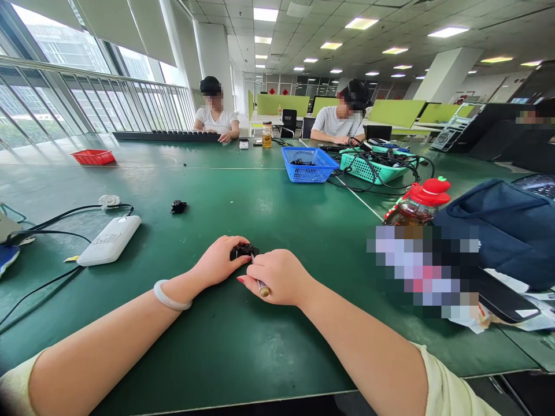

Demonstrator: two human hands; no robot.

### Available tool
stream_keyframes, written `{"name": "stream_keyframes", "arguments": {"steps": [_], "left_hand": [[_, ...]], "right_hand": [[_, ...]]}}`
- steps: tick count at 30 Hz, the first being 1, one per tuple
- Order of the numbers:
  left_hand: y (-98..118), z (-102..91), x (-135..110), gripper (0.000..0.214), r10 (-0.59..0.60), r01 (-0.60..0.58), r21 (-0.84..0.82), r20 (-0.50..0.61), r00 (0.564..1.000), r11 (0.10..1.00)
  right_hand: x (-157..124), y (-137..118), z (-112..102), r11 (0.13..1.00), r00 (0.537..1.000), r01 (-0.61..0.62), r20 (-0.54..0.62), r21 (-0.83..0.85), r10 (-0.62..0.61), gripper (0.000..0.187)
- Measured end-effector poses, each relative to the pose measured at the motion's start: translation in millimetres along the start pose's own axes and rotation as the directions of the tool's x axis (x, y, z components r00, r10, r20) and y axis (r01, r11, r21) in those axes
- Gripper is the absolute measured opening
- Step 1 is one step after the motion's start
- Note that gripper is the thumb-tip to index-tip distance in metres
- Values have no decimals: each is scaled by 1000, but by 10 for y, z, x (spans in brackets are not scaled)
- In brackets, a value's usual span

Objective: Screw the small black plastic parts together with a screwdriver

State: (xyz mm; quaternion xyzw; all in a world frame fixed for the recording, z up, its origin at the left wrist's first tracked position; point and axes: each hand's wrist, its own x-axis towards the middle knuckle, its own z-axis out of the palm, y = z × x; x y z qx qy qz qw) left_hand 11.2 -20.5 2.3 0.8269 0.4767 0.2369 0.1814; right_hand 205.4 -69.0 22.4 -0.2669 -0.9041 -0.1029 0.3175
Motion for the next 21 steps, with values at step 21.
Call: {"name": "stream_keyframes", "arguments": {"steps": [21], "left_hand": [[-51, -14, 23, 26, -25, 25, 10, 1, 1000, 1000]], "right_hand": [[-42, 221, -40, 783, 878, -472, 137, 405, 458, 18]]}}
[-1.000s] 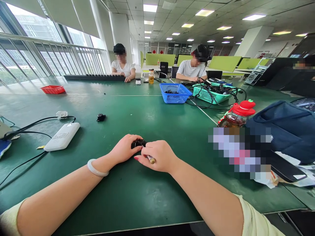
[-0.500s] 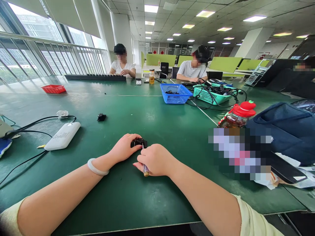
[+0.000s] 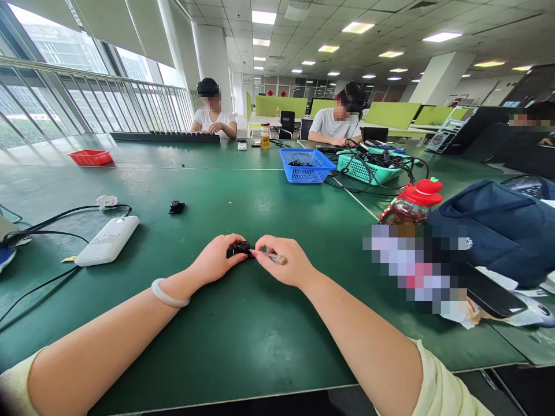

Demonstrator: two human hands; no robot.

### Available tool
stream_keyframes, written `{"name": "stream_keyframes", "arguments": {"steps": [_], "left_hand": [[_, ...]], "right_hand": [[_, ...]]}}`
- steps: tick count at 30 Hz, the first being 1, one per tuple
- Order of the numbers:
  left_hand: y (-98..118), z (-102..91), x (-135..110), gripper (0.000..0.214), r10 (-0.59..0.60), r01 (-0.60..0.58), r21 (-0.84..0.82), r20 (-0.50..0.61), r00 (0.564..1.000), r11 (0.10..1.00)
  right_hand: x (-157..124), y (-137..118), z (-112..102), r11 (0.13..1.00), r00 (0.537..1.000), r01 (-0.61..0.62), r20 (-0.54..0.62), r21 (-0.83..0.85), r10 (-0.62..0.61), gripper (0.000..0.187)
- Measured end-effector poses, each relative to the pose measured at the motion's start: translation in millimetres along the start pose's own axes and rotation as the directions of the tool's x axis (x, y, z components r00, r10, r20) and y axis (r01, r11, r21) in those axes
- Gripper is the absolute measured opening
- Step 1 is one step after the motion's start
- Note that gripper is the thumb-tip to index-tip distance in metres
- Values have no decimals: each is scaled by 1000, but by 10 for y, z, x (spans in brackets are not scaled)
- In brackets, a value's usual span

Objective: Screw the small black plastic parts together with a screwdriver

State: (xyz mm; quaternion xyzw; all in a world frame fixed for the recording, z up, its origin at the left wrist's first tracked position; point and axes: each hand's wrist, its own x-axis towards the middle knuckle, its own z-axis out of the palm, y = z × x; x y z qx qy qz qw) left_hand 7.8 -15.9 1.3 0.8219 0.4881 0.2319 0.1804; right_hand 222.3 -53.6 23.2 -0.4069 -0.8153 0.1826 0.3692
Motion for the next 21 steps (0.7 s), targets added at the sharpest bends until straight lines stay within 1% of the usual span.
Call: {"name": "stream_keyframes", "arguments": {"steps": [2, 4, 6, 11, 21], "left_hand": [[5, -6, -2, 27, -3, 3, -3, 8, 1000, 1000], [11, -13, -3, 27, -2, 2, -9, 12, 1000, 1000], [15, -18, -3, 27, -4, 4, -11, 13, 1000, 1000], [14, -21, -4, 26, -8, 8, -7, 20, 1000, 1000], [31, -29, -4, 25, -17, 17, -2, 21, 1000, 1000]], "right_hand": [[14, 42, -6, 986, 990, -127, -48, 111, 133, 21], [29, 73, -1, 966, 977, -180, -80, 187, 198, 25], [39, 90, 4, 951, 968, -201, -102, 237, 230, 27], [40, 83, -5, 936, 961, -208, -121, 283, 250, 28], [13, 54, -48, 959, 973, -191, -91, 208, 213, 26]]}}
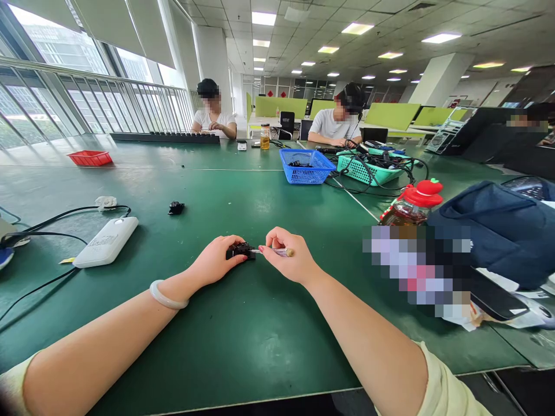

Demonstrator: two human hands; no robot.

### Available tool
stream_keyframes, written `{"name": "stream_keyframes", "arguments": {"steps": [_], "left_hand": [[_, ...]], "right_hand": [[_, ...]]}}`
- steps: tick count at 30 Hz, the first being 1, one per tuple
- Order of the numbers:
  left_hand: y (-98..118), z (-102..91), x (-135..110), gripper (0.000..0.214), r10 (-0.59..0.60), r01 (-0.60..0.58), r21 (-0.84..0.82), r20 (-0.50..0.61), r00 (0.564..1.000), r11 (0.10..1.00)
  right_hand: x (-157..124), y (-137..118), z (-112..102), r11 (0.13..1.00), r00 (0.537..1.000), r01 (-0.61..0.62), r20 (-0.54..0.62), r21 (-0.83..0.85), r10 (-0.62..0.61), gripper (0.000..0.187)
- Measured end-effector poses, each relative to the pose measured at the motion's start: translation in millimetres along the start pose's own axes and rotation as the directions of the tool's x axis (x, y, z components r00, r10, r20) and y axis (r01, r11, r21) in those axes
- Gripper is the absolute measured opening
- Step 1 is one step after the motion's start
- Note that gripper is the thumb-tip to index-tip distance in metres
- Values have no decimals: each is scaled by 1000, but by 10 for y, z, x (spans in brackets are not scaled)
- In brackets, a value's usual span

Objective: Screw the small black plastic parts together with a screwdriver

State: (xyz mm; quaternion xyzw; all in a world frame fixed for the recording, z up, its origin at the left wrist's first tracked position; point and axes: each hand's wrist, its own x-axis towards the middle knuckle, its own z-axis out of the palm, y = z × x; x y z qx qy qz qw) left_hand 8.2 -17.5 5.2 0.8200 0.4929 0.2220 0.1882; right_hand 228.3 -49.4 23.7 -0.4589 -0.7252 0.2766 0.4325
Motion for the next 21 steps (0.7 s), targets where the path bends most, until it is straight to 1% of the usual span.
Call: {"name": "stream_keyframes", "arguments": {"steps": [7, 12, 14, 16, 19, 21], "left_hand": [[6, -10, -3, 25, 7, -7, -2, -4, 1000, 1000], [2, -12, -1, 25, 8, -8, -10, -2, 1000, 1000], [1, -11, 0, 25, 7, -7, -12, 0, 1000, 1000], [2, -10, 0, 25, 6, -6, -12, 1, 1000, 1000], [2, -10, -1, 25, 4, -4, -11, 0, 1000, 1000], [1, -9, -2, 25, 1, -1, -10, 1, 1000, 1000]], "right_hand": [[2, -15, -17, 1000, 1000, 8, -15, 9, -8, 27], [29, -19, -29, 1000, 997, 9, -80, -20, -11, 31], [46, -4, -31, 1000, 993, -27, -112, -15, 25, 33], [66, 28, -33, 995, 987, -92, -132, 38, 96, 36], [101, 96, -38, 964, 972, -186, -108, 192, 209, 41], [124, 143, -41, 933, 964, -223, -79, 282, 254, 43]]}}
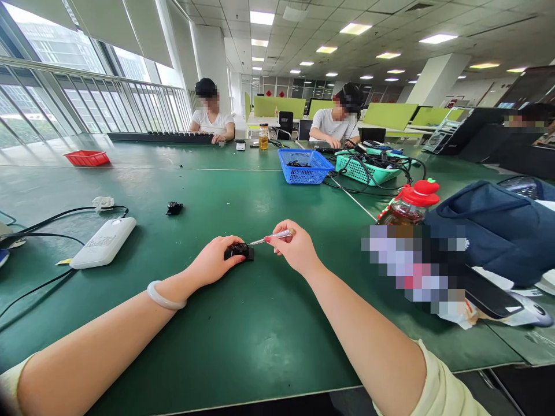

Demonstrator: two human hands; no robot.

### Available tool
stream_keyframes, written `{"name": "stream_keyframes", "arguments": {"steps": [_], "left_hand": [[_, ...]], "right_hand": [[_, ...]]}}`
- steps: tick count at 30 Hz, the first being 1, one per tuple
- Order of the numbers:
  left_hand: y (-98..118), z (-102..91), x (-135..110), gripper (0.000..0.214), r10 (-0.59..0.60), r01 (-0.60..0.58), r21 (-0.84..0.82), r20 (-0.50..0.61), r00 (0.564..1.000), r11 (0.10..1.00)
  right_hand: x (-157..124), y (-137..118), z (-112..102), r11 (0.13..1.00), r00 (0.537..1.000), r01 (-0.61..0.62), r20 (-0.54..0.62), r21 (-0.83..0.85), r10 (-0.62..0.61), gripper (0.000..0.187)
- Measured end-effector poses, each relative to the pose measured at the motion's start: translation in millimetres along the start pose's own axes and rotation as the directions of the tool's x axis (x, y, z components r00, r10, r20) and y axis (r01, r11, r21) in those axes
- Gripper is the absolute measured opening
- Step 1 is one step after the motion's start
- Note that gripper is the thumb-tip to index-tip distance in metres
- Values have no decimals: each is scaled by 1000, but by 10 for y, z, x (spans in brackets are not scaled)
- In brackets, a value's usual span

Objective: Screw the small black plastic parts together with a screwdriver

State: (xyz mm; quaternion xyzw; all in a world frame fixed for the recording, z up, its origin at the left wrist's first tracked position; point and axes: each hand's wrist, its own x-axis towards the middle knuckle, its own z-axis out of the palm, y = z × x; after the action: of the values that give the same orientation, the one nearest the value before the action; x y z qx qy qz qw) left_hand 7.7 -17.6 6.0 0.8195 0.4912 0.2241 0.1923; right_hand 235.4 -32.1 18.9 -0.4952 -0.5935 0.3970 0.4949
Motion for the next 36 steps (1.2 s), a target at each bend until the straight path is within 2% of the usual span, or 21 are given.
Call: {"name": "stream_keyframes", "arguments": {"steps": [9, 14, 19, 26, 36], "left_hand": [[8, -16, -10, 28, 0, 0, -5, 21, 1000, 1000], [-18, -22, -5, 27, 12, -11, -20, 25, 1000, 1000], [-44, -18, -2, 29, 10, -9, -31, 25, 1000, 999], [-23, -26, -6, 28, 11, -10, -22, 21, 1000, 1000], [-11, -33, -7, 28, 7, -7, -10, 21, 1000, 1000]], "right_hand": [[85, 154, 26, 956, 990, -128, -16, 263, 137, 48], [96, 200, 43, 940, 986, -150, -26, 305, 166, 44], [80, 171, 73, 904, 978, -151, -71, 401, 195, 52], [53, 109, 86, 873, 980, -136, -64, 468, 187, 31], [53, 113, 113, 851, 974, -149, -76, 504, 215, 22]]}}
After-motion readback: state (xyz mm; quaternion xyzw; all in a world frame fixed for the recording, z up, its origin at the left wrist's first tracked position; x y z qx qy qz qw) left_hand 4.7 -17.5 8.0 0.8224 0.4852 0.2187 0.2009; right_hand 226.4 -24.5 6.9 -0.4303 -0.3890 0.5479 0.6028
